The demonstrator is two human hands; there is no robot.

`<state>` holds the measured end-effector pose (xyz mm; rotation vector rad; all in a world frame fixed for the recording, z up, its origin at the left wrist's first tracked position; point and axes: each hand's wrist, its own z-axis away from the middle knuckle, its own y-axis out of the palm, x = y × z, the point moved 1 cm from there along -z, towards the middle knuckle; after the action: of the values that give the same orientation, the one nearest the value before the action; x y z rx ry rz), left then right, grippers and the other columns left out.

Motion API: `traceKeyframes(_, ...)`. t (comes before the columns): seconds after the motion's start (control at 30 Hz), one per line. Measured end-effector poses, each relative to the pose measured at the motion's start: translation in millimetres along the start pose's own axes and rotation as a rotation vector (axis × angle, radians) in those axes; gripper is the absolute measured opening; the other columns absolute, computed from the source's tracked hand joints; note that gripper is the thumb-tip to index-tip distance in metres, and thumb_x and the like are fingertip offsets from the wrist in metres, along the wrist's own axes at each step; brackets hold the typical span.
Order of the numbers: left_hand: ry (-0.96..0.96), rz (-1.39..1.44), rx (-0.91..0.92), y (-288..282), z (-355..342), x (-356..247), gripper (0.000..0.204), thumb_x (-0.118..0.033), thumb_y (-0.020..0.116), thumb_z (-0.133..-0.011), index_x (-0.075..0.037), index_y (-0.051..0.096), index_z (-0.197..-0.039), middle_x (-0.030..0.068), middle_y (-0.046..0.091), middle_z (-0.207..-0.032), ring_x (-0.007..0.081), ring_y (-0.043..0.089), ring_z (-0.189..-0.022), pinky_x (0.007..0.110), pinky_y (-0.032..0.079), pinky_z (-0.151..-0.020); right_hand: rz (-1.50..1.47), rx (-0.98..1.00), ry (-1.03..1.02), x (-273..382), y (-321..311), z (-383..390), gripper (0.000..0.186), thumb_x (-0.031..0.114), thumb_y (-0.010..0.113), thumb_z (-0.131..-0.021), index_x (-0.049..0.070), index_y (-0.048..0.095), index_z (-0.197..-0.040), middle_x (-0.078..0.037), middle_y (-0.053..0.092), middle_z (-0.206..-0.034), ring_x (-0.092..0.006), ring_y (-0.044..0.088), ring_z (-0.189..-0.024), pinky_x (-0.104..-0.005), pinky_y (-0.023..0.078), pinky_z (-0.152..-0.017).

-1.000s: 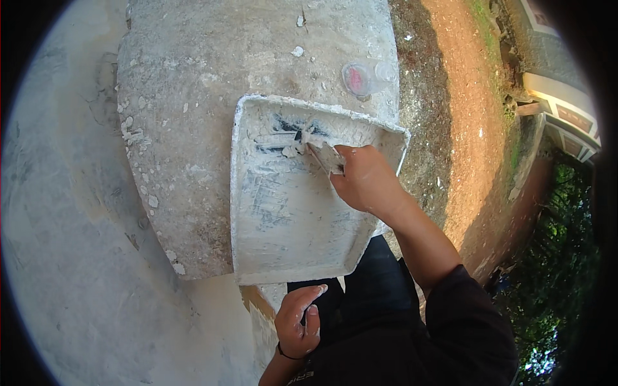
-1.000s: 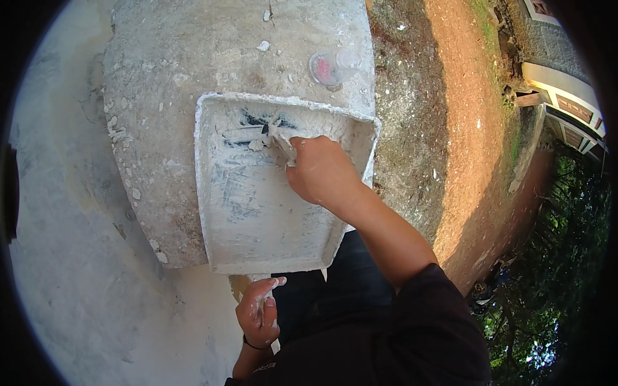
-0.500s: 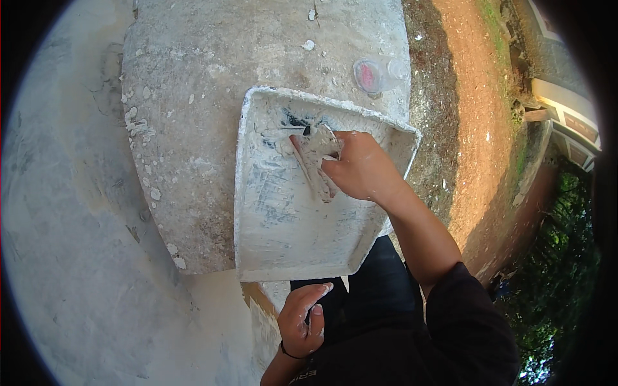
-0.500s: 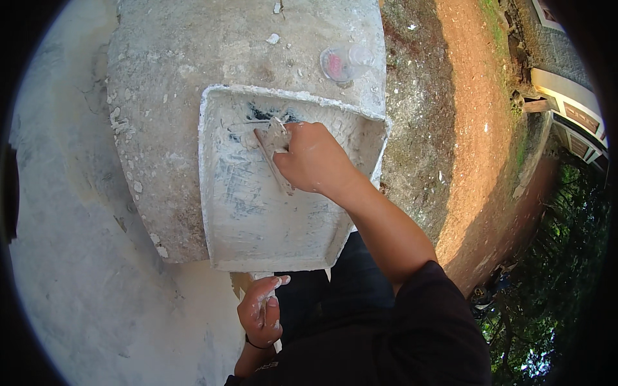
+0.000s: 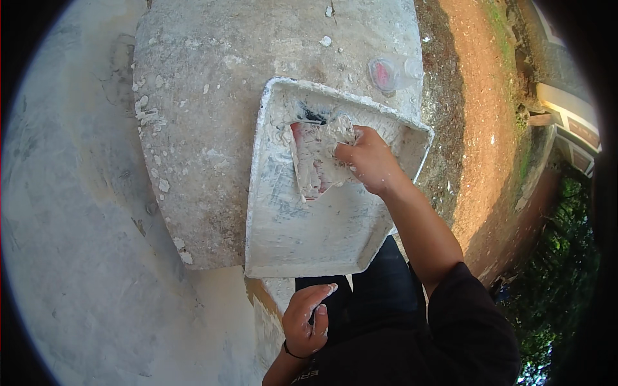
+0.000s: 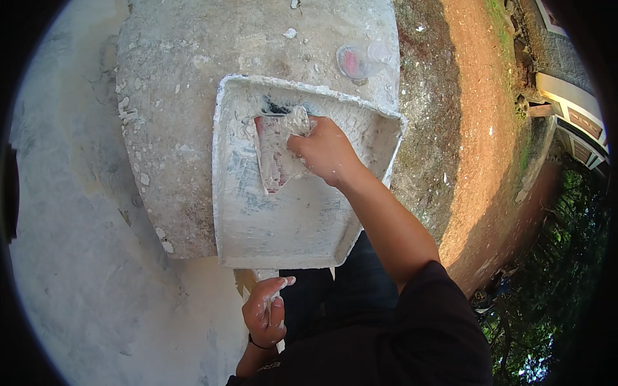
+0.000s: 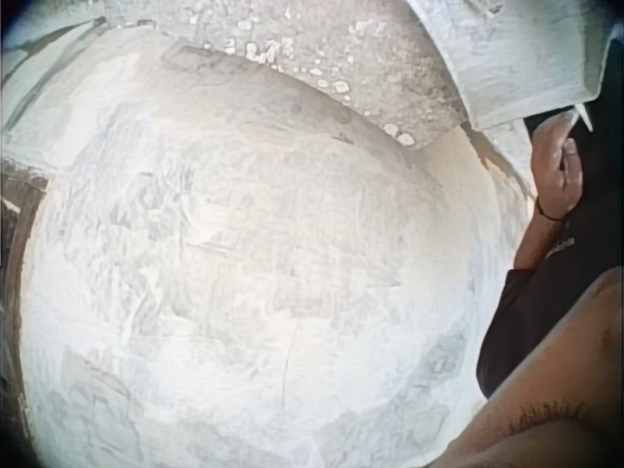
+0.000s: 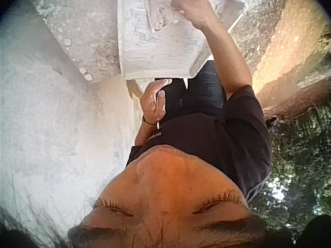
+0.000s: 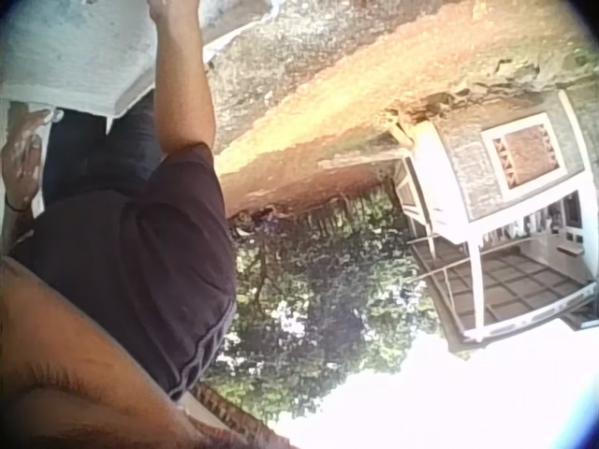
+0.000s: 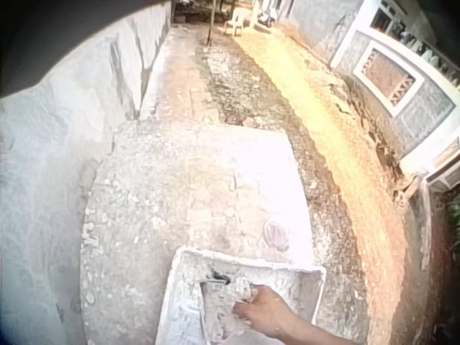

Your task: The person applies plaster to an exterior wall with a scraper, using a scraper tray to hold the plaster.

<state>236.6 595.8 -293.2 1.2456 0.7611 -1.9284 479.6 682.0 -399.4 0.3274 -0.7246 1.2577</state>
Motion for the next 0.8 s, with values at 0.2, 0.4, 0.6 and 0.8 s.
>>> traceKeyframes(0.2,-0.015,0.012,0.019,-3,2,3,0.027,0.003,0.044,-0.082,0.006,0.056,-0.106,0.0213,0.064,-0.099,0.0291,0.063,-0.093,0.036,0.047,-0.086,-0.363,-0.009,0.141,3,8,6,0.026,0.009,0.059,-0.074,-0.003,0.061,-0.096,-0.009,0.062,-0.079,-0.0157,0.058,-0.063,-0.0294,0.044,-0.054)
traceKeyframes(0.4,-0.022,0.014,0.023,-5,0,3,0.027,0.003,0.044,-0.082,0.006,0.056,-0.106,0.0216,0.064,-0.100,0.0285,0.062,-0.094,0.036,0.047,-0.086,-0.375,0.097,0.192,-2,17,-4,0.024,0.004,0.057,-0.075,-0.004,0.058,-0.098,-0.010,0.063,-0.083,-0.0167,0.061,-0.065,-0.0306,0.047,-0.055)
traceKeyframes(0.6,-0.034,0.021,0.032,-7,0,4,0.027,0.003,0.044,-0.082,0.006,0.056,-0.106,0.0220,0.064,-0.100,0.0285,0.062,-0.095,0.036,0.047,-0.087,-0.528,0.098,0.138,-1,31,9,0.026,0.002,0.055,-0.077,-0.005,0.057,-0.102,-0.011,0.064,-0.088,-0.0181,0.064,-0.073,-0.0310,0.051,-0.063)
traceKeyframes(0.8,-0.038,0.013,0.040,-8,-3,4,0.027,0.003,0.044,-0.083,0.006,0.056,-0.106,0.0215,0.064,-0.100,0.0281,0.062,-0.094,0.036,0.047,-0.086,-0.658,0.123,0.136,-7,28,17,0.028,0.001,0.055,-0.078,-0.005,0.056,-0.106,-0.011,0.065,-0.092,-0.0172,0.064,-0.078,-0.0294,0.052,-0.067)
